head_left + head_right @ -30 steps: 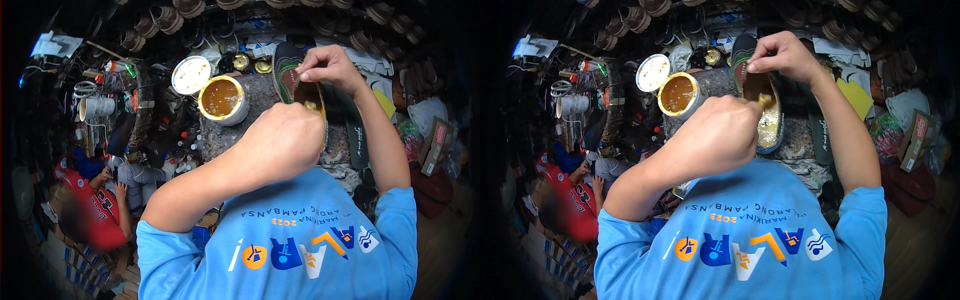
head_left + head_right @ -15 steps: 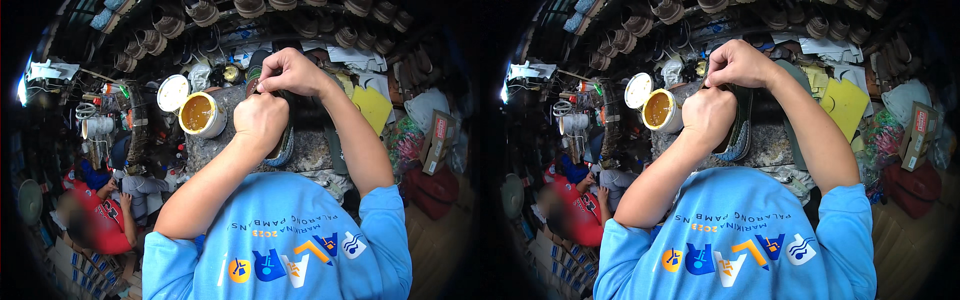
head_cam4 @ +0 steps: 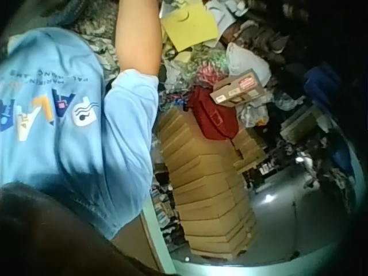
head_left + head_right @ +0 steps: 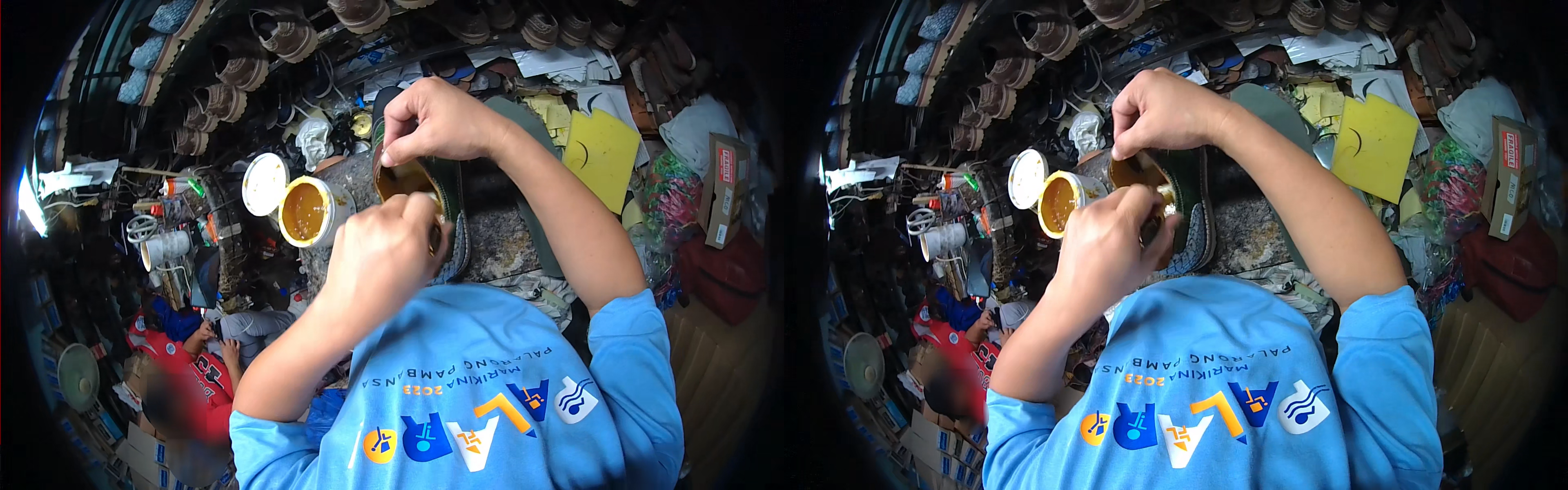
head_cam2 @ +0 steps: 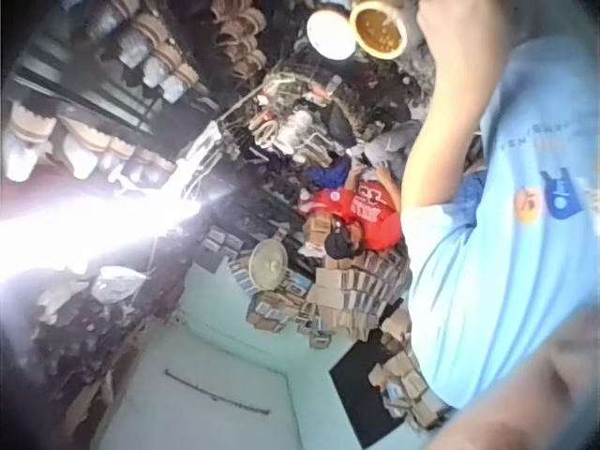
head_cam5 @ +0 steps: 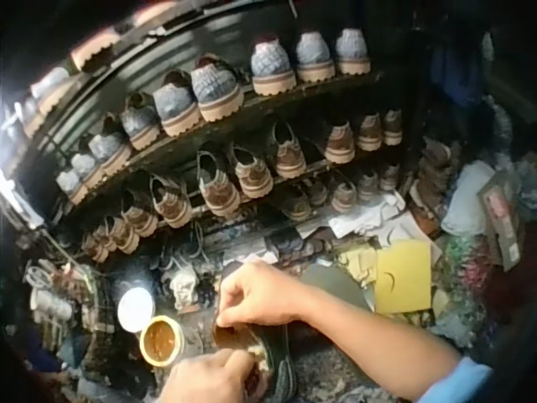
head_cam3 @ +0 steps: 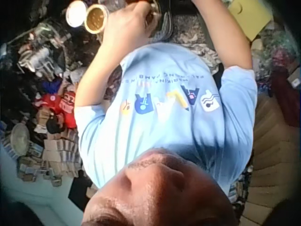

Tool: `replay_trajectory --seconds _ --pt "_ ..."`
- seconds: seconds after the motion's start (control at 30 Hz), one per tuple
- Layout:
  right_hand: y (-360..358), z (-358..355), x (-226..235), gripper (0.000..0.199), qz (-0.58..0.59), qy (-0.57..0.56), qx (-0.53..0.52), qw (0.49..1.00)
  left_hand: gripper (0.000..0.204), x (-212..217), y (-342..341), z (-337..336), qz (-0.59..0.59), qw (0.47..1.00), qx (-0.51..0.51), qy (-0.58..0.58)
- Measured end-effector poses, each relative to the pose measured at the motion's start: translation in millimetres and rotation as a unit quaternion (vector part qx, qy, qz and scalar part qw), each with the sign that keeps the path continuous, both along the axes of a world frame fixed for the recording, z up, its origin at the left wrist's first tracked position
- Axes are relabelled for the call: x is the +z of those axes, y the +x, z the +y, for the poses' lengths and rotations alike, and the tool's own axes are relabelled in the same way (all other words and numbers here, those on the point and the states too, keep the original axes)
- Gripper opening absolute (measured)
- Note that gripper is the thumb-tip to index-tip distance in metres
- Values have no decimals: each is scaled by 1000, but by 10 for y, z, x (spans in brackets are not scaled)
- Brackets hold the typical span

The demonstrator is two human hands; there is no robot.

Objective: Applying adhesive to a shoe insole and then inserting it into a shoe.

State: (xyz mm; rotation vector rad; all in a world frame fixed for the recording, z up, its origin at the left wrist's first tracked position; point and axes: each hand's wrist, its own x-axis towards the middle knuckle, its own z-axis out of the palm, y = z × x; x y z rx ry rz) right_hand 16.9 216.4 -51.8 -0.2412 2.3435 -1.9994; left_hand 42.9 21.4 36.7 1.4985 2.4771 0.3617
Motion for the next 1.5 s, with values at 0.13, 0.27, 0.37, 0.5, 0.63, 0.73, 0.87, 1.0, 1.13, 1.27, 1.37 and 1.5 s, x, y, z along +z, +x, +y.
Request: replay_trajectory --seconds 0.13,0.27,0.37,0.5,0.63,0.73,0.87,1.0,1.13,1.27,1.37,1.5 --pt "32 -30 3 19 17 5 -10 1000 14 -9 -88 -143 -41 992 -23 121" --pt "17 -37 60 17 20 17 -15 1000 22 -214 -269 -84 59 991 -5 123" --pt "10 -24 28 18 33 22 -19 999 16 -172 -146 -165 -52 992 43 109" --pt "28 -21 54 18 25 19 -20 999 12 95 -11 -229 -136 980 35 139" --pt "9 -38 44 17 42 25 -18 999 14 -181 -205 -176 -68 992 34 98" --pt "42 -48 53 13 42 21 -17 999 13 150 -6 -331 -187 977 43 94" --pt "58 31 28 13 58 8 -6 998 14 493 -44 -621 -57 962 106 246" --pt "-7 21 77 11 20 -36 23 999 30 745 -203 -1396 -339 767 187 512" --pt "-81 76 124 11 16 -42 67 997 18 447 -562 -1806 -400 622 260 621" --pt "-50 33 177 14 -2 -18 102 995 23 -368 -772 -1924 -384 573 400 603" --pt "167 54 231 20 22 -27 84 996 31 -771 -708 -1882 -473 485 470 566" --pt "922 94 239 33 49 2 -196 979 37 -1043 -584 -2017 -474 537 507 479"
